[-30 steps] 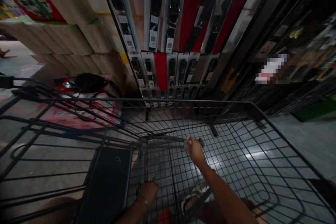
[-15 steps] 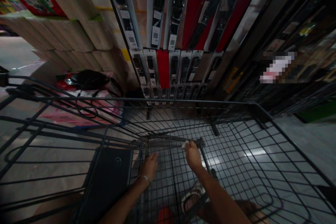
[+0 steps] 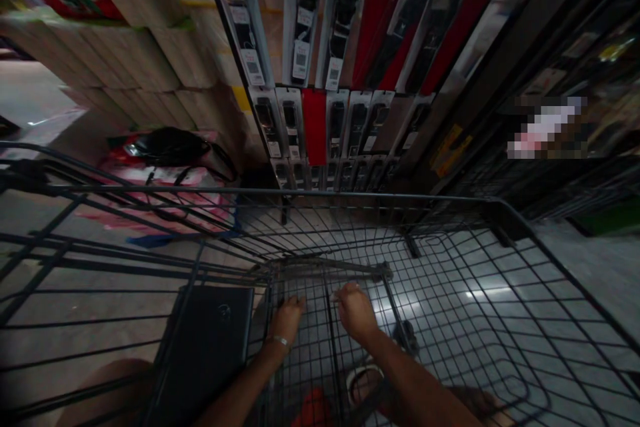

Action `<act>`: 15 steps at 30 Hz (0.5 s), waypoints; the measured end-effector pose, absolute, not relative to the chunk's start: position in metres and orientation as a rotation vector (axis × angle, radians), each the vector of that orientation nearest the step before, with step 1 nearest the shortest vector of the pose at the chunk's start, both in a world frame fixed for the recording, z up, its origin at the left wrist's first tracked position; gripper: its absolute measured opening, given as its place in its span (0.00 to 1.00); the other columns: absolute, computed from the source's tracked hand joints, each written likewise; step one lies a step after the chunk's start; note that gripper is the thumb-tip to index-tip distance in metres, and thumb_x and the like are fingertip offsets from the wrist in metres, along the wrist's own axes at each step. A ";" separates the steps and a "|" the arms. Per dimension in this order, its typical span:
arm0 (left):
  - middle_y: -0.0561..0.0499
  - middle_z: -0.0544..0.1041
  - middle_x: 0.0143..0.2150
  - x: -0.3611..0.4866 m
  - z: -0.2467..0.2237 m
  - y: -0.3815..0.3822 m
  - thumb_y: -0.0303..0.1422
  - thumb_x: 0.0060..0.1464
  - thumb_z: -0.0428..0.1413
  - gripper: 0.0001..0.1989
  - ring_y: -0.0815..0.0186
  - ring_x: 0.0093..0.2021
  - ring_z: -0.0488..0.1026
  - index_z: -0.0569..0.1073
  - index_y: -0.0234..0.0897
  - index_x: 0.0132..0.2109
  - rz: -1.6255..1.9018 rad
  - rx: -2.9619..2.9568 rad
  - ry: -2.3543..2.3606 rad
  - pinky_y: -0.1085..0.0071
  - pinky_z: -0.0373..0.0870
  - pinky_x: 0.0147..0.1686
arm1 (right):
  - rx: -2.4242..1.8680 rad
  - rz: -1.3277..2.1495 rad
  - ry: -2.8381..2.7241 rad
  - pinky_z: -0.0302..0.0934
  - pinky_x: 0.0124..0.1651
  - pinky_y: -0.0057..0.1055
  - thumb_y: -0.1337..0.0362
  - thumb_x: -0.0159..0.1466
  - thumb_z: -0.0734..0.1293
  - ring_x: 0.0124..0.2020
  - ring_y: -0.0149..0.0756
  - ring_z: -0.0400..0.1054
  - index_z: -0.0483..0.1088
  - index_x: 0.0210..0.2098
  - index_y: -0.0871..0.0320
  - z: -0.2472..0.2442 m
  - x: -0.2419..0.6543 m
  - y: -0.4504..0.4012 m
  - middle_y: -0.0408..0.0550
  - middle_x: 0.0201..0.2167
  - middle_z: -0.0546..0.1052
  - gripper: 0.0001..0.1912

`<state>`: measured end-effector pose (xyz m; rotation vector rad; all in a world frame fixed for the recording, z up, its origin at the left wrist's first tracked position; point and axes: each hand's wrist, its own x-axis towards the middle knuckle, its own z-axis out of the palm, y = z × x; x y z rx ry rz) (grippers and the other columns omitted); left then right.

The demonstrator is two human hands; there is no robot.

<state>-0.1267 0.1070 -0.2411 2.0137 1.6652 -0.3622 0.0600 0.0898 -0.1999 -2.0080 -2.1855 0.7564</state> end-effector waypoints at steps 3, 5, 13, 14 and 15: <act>0.43 0.74 0.52 -0.125 -0.239 0.105 0.19 0.58 0.42 0.23 0.65 0.53 0.69 0.68 0.35 0.58 -0.399 2.019 1.632 0.74 0.67 0.48 | -1.959 0.668 -2.198 0.54 0.55 0.33 0.75 0.60 0.57 0.45 0.39 0.66 0.76 0.38 0.58 -0.188 0.050 0.114 0.51 0.38 0.76 0.18; 0.42 0.73 0.53 -0.125 -0.238 0.104 0.19 0.58 0.40 0.25 0.65 0.54 0.68 0.66 0.34 0.59 -0.420 2.020 1.618 0.74 0.66 0.50 | -1.961 0.691 -2.168 0.56 0.53 0.30 0.75 0.61 0.56 0.47 0.39 0.65 0.76 0.41 0.58 -0.187 0.040 0.129 0.51 0.40 0.75 0.19; 0.47 0.70 0.57 -0.127 -0.231 0.101 0.19 0.57 0.39 0.27 0.67 0.58 0.64 0.64 0.39 0.61 -0.412 2.006 1.627 0.75 0.61 0.55 | -1.910 0.926 -2.380 0.57 0.50 0.27 0.79 0.60 0.54 0.45 0.37 0.67 0.75 0.40 0.61 -0.209 0.021 0.107 0.54 0.42 0.74 0.20; 0.46 0.71 0.57 -0.127 -0.231 0.100 0.19 0.58 0.39 0.27 0.67 0.58 0.65 0.64 0.38 0.61 -0.400 2.006 1.630 0.75 0.61 0.55 | -1.873 0.941 -2.417 0.57 0.49 0.27 0.79 0.60 0.54 0.45 0.36 0.67 0.74 0.41 0.61 -0.209 0.022 0.096 0.54 0.42 0.74 0.21; 0.45 0.71 0.57 -0.127 -0.231 0.100 0.19 0.58 0.39 0.27 0.67 0.58 0.65 0.64 0.38 0.61 -0.386 2.011 1.631 0.74 0.62 0.54 | -1.835 0.960 -2.446 0.57 0.48 0.27 0.80 0.59 0.54 0.45 0.36 0.67 0.74 0.42 0.60 -0.209 0.024 0.085 0.53 0.42 0.73 0.21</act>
